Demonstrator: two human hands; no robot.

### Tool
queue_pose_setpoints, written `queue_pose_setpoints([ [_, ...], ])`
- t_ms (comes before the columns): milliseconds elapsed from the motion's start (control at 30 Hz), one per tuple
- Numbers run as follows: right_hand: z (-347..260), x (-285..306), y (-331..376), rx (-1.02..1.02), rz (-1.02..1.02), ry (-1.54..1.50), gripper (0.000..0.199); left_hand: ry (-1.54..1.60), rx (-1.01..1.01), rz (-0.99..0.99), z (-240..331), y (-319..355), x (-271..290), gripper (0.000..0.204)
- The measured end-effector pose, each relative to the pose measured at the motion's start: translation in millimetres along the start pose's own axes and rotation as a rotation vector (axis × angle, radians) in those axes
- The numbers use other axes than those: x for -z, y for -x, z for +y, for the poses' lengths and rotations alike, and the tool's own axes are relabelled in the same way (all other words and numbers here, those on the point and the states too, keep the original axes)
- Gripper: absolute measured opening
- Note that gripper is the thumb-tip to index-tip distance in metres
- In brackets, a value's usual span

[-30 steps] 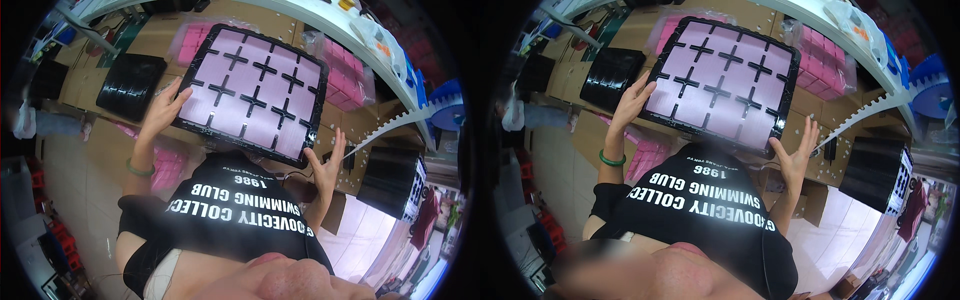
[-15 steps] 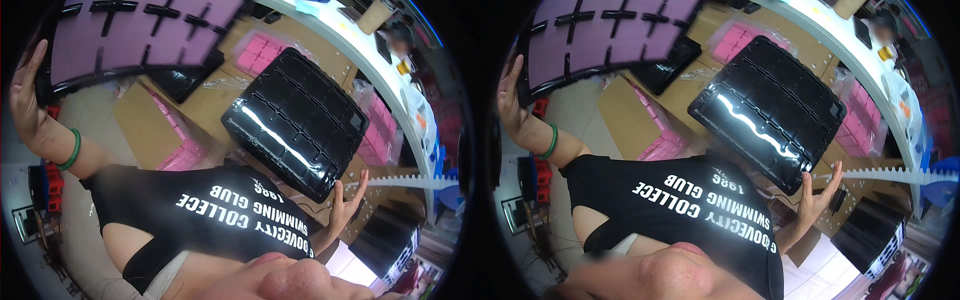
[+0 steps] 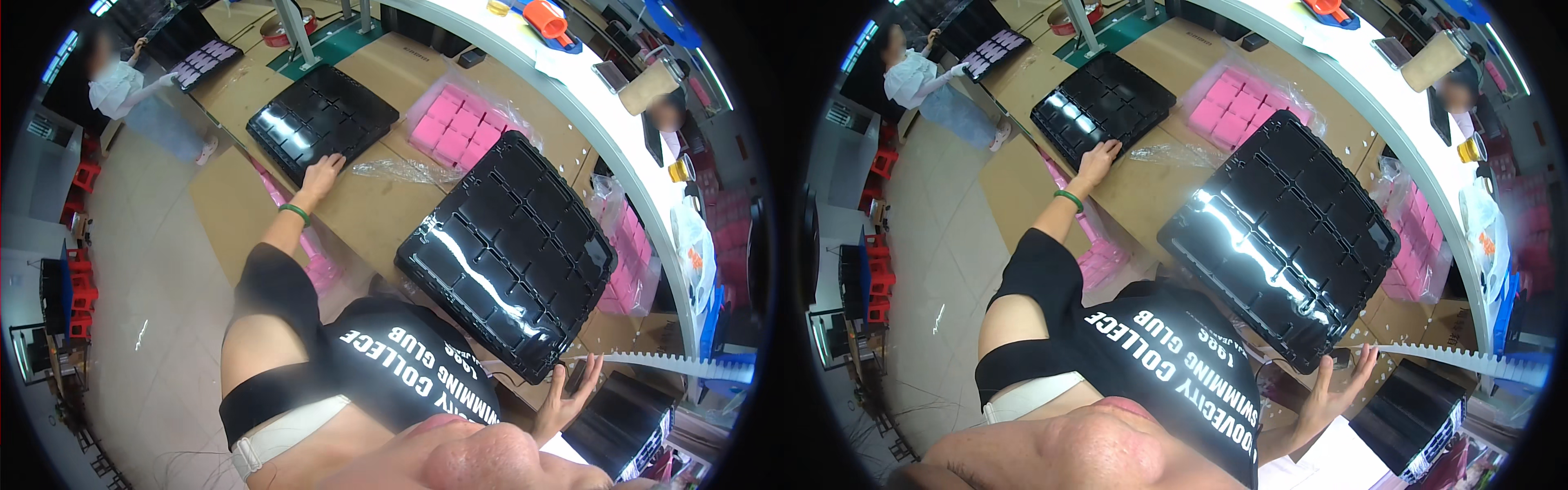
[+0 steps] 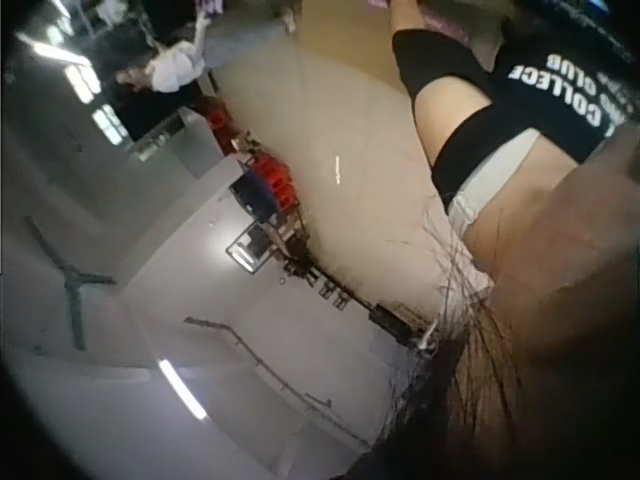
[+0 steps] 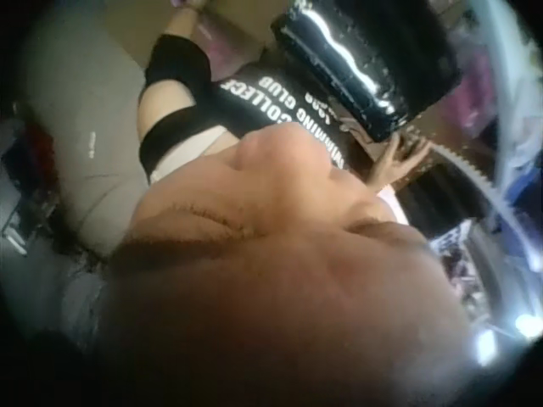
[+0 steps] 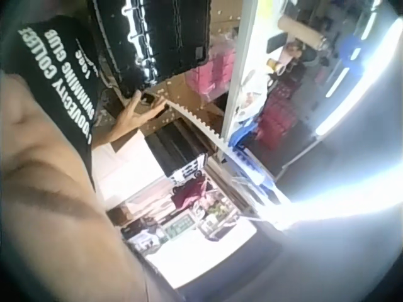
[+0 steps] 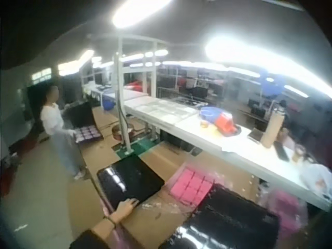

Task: The person assembles plastic components by hand, applying adhesive strips to plastic frames and then inserting foam panels into the frames.

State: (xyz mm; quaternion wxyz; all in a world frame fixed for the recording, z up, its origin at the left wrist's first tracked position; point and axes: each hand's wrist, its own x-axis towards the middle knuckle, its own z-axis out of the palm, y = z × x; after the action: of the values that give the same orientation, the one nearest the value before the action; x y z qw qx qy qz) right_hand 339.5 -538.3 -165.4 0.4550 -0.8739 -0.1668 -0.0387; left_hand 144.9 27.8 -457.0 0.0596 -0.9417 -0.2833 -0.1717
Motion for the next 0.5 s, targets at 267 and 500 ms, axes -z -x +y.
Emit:
queue_pose_setpoints([
  [267, -20, 4, 16, -0.113, -0.014, 0.052, 0.067, 0.008, 0.093, -0.046, -8, 23, -11, 0.038],
  [500, 41, 43, -14, -0.104, 0.407, -0.221, 0.054, -0.285, 0.161, -0.390, 19, -11, 4, 0.039],
])
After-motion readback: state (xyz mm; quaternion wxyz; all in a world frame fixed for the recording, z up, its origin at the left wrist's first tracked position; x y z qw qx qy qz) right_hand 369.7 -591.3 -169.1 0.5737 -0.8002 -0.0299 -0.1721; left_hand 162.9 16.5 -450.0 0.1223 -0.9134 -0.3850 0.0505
